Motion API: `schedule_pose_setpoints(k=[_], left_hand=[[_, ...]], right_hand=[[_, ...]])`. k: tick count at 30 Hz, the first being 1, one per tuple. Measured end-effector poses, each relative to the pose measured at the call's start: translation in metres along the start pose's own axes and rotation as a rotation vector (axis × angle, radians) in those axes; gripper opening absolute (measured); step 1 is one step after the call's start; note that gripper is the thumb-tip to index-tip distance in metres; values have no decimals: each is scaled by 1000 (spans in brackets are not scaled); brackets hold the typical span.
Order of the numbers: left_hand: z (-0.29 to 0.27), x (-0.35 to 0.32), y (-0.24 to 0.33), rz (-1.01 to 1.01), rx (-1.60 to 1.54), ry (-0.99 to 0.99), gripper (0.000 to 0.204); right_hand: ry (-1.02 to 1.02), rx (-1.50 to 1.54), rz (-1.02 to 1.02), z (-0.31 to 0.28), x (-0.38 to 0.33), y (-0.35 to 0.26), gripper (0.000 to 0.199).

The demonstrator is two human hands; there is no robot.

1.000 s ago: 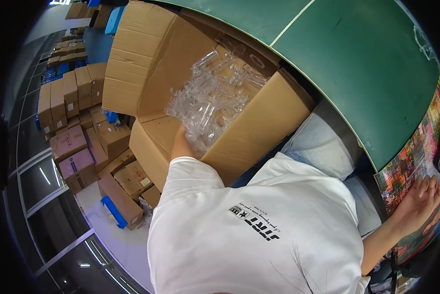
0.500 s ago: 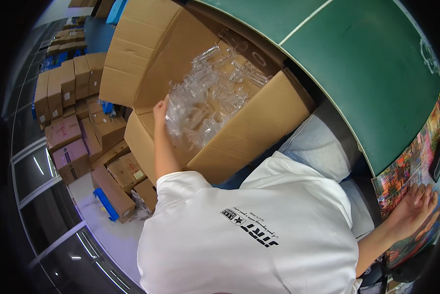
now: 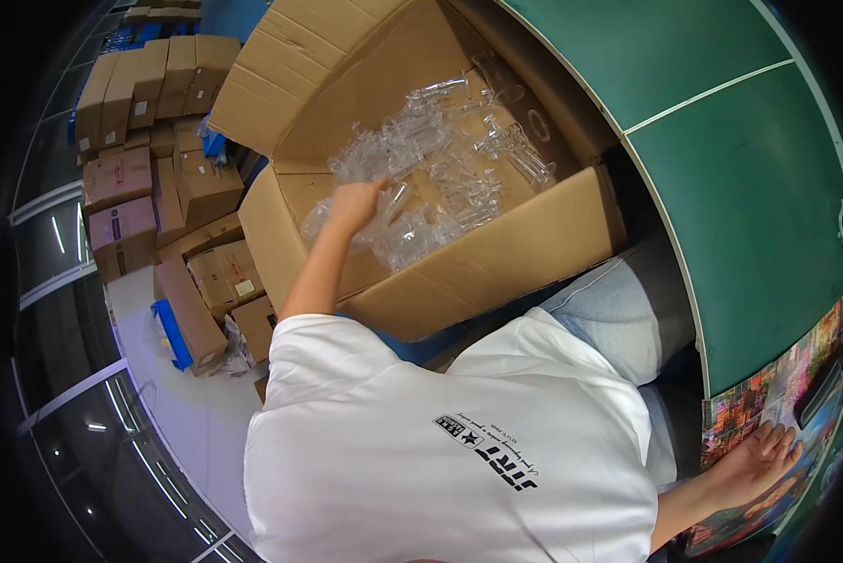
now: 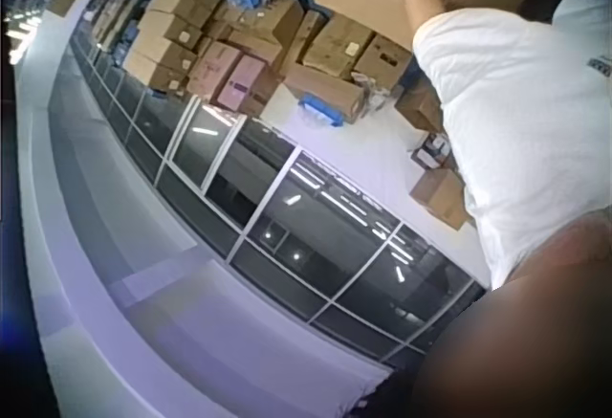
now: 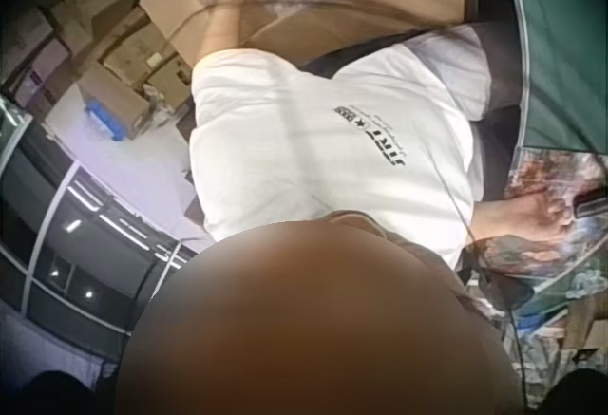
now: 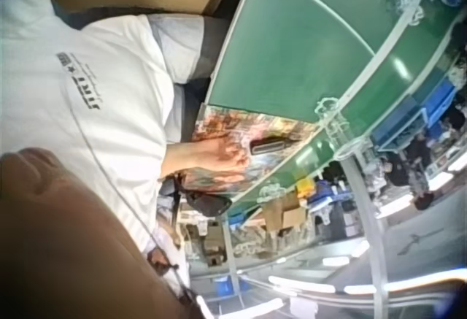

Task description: Cleaning plastic mugs with a liquid solution and a cloth, then placing them into plastic bags and a cardboard box.

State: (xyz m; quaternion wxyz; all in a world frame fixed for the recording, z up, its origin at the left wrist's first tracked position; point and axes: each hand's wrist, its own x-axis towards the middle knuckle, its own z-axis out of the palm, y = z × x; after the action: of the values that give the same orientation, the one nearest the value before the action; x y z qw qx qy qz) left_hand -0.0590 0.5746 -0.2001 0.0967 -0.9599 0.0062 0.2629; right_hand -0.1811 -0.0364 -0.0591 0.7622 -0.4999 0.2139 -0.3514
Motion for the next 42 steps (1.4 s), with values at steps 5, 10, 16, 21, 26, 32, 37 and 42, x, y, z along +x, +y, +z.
schedule_pose_setpoints(k=[5, 10, 16, 21, 26, 32, 37, 42], left_hand=[[81, 5, 22, 255, 28, 92, 33], [100, 25, -13, 134, -25, -151, 27], [45, 25, -49, -85, -359, 250, 16], [11, 26, -43, -418, -372, 474, 17], [8, 31, -52, -467, -543, 824, 14], [-14, 16, -32, -312, -380, 813, 11], [46, 4, -8, -49, 158, -140, 26], [102, -1, -1, -91, 107, -524, 36]], right_hand=[[18, 13, -1, 5, -2, 1, 15], [-48, 16, 16, 3, -1, 0, 14], [-276, 98, 52, -19, 7, -3, 16], [-247, 92, 58, -20, 6, -2, 15], [-304, 102, 62, -18, 7, 2, 16], [-172, -35, 34, -26, 9, -4, 20], [-303, 18, 69, -36, 17, 0, 23], [-108, -14, 13, 3, 2, 2, 19]])
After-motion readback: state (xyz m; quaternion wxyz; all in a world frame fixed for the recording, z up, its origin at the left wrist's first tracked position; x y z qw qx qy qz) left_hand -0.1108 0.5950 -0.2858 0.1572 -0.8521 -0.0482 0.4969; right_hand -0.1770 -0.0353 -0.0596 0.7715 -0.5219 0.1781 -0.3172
